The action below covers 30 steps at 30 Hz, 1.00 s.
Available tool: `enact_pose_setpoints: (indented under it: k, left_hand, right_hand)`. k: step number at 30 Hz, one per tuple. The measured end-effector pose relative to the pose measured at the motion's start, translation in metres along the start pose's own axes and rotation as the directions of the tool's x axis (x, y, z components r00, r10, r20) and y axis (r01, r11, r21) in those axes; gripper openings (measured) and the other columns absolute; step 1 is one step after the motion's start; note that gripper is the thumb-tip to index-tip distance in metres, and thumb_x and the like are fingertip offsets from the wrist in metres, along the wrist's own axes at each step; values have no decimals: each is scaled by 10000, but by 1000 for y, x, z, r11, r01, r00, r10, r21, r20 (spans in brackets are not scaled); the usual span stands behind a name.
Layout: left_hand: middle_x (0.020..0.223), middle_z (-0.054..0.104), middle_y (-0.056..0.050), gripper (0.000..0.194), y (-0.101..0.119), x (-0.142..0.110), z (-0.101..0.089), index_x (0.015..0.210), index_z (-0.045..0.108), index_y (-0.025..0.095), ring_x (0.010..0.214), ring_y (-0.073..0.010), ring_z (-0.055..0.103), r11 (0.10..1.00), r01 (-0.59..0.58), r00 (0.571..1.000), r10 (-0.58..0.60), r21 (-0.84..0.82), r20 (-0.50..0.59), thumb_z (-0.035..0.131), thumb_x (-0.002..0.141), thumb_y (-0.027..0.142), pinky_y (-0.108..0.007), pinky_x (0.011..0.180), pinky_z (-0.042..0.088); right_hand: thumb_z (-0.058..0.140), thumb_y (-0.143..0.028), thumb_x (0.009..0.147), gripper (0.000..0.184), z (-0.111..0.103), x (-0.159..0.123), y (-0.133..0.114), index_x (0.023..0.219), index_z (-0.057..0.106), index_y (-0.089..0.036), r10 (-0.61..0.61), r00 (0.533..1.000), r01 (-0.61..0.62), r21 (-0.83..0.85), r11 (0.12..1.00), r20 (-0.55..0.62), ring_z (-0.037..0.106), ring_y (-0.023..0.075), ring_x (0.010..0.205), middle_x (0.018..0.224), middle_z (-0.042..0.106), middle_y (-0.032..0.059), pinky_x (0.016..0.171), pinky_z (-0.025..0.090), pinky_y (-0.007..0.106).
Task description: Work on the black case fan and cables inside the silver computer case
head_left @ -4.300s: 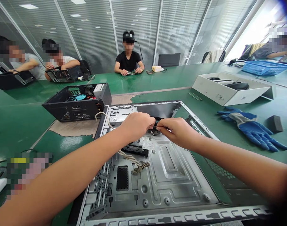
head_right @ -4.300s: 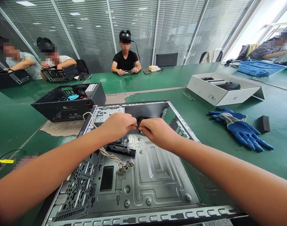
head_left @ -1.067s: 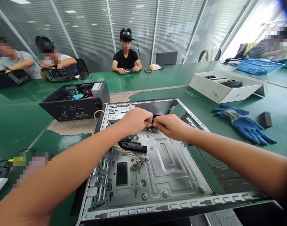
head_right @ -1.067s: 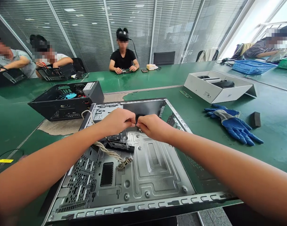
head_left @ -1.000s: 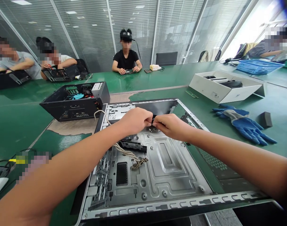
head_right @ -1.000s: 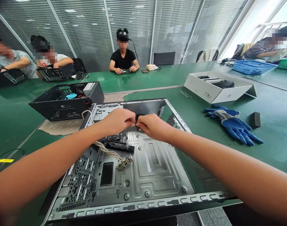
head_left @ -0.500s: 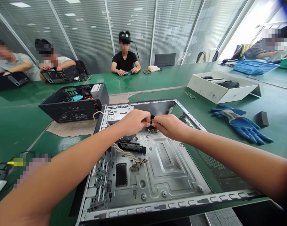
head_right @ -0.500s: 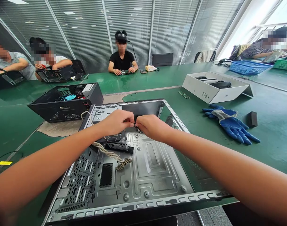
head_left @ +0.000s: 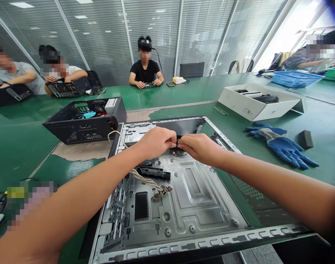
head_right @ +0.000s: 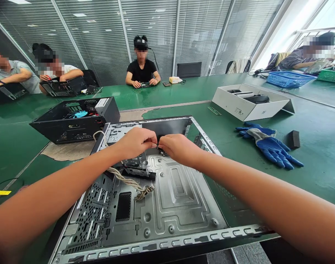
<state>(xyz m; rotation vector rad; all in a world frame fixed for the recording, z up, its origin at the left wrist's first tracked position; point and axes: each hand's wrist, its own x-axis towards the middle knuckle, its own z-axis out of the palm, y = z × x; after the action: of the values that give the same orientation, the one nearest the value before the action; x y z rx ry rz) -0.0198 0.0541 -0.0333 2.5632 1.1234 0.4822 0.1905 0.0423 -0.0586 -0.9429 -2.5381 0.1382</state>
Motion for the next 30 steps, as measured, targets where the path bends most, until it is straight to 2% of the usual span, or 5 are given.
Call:
enact_pose_setpoints:
  k: [5, 8, 12, 24, 30]
  left_hand:
    - [691, 656, 26, 33, -1, 0, -2, 785, 670, 175, 630, -107, 545, 985, 86, 995, -78, -151, 58, 653, 798, 199, -251, 618, 386]
    - [696, 659, 21, 41, -1, -2, -3, 772, 664, 171, 640, -109, 548, 990, 46, 999, -45, -132, 13, 646, 797, 198, -254, 626, 388]
    - [709, 668, 19, 54, -3, -3, -2, 802, 675, 175, 653, -113, 558, 991, -3, 1000, 3, -133, 3, 624, 802, 194, -258, 634, 390]
    - [735, 687, 4, 67, -5, 0, 1, 828, 676, 171, 657, -123, 575, 981, 95, 992, -80, -167, 93, 619, 811, 203, -265, 630, 405]
    - [717, 668, 12, 52, -3, -3, -1, 807, 665, 175, 657, -123, 559, 996, -1, 1000, 1, -87, -3, 623, 830, 197, -265, 640, 391]
  right_hand:
    - [389, -249, 961, 286, 2, 0, -2, 723, 536, -188, -25, 999, 26, -36, 999, 21, 397, 137, 597, 657, 508, 19, 604, 319, 278]
    - [401, -233, 951, 245, 2, 2, -3, 798, 583, -173, 15, 1000, -14, 42, 999, -9, 429, 130, 595, 686, 551, 23, 606, 336, 267]
    - [413, -246, 948, 259, 1, 5, -3, 783, 599, -174, 21, 1000, -21, 78, 997, 3, 431, 129, 582, 669, 557, 18, 605, 343, 267]
    - [421, -251, 961, 285, 4, 3, 1, 707, 535, -194, 6, 997, -3, -35, 999, 76, 405, 142, 605, 654, 500, 13, 605, 312, 282]
    - [403, -240, 966, 260, 2, 4, -2, 824, 608, -166, 15, 1000, -16, 32, 999, 22, 457, 141, 626, 718, 567, 35, 623, 349, 270]
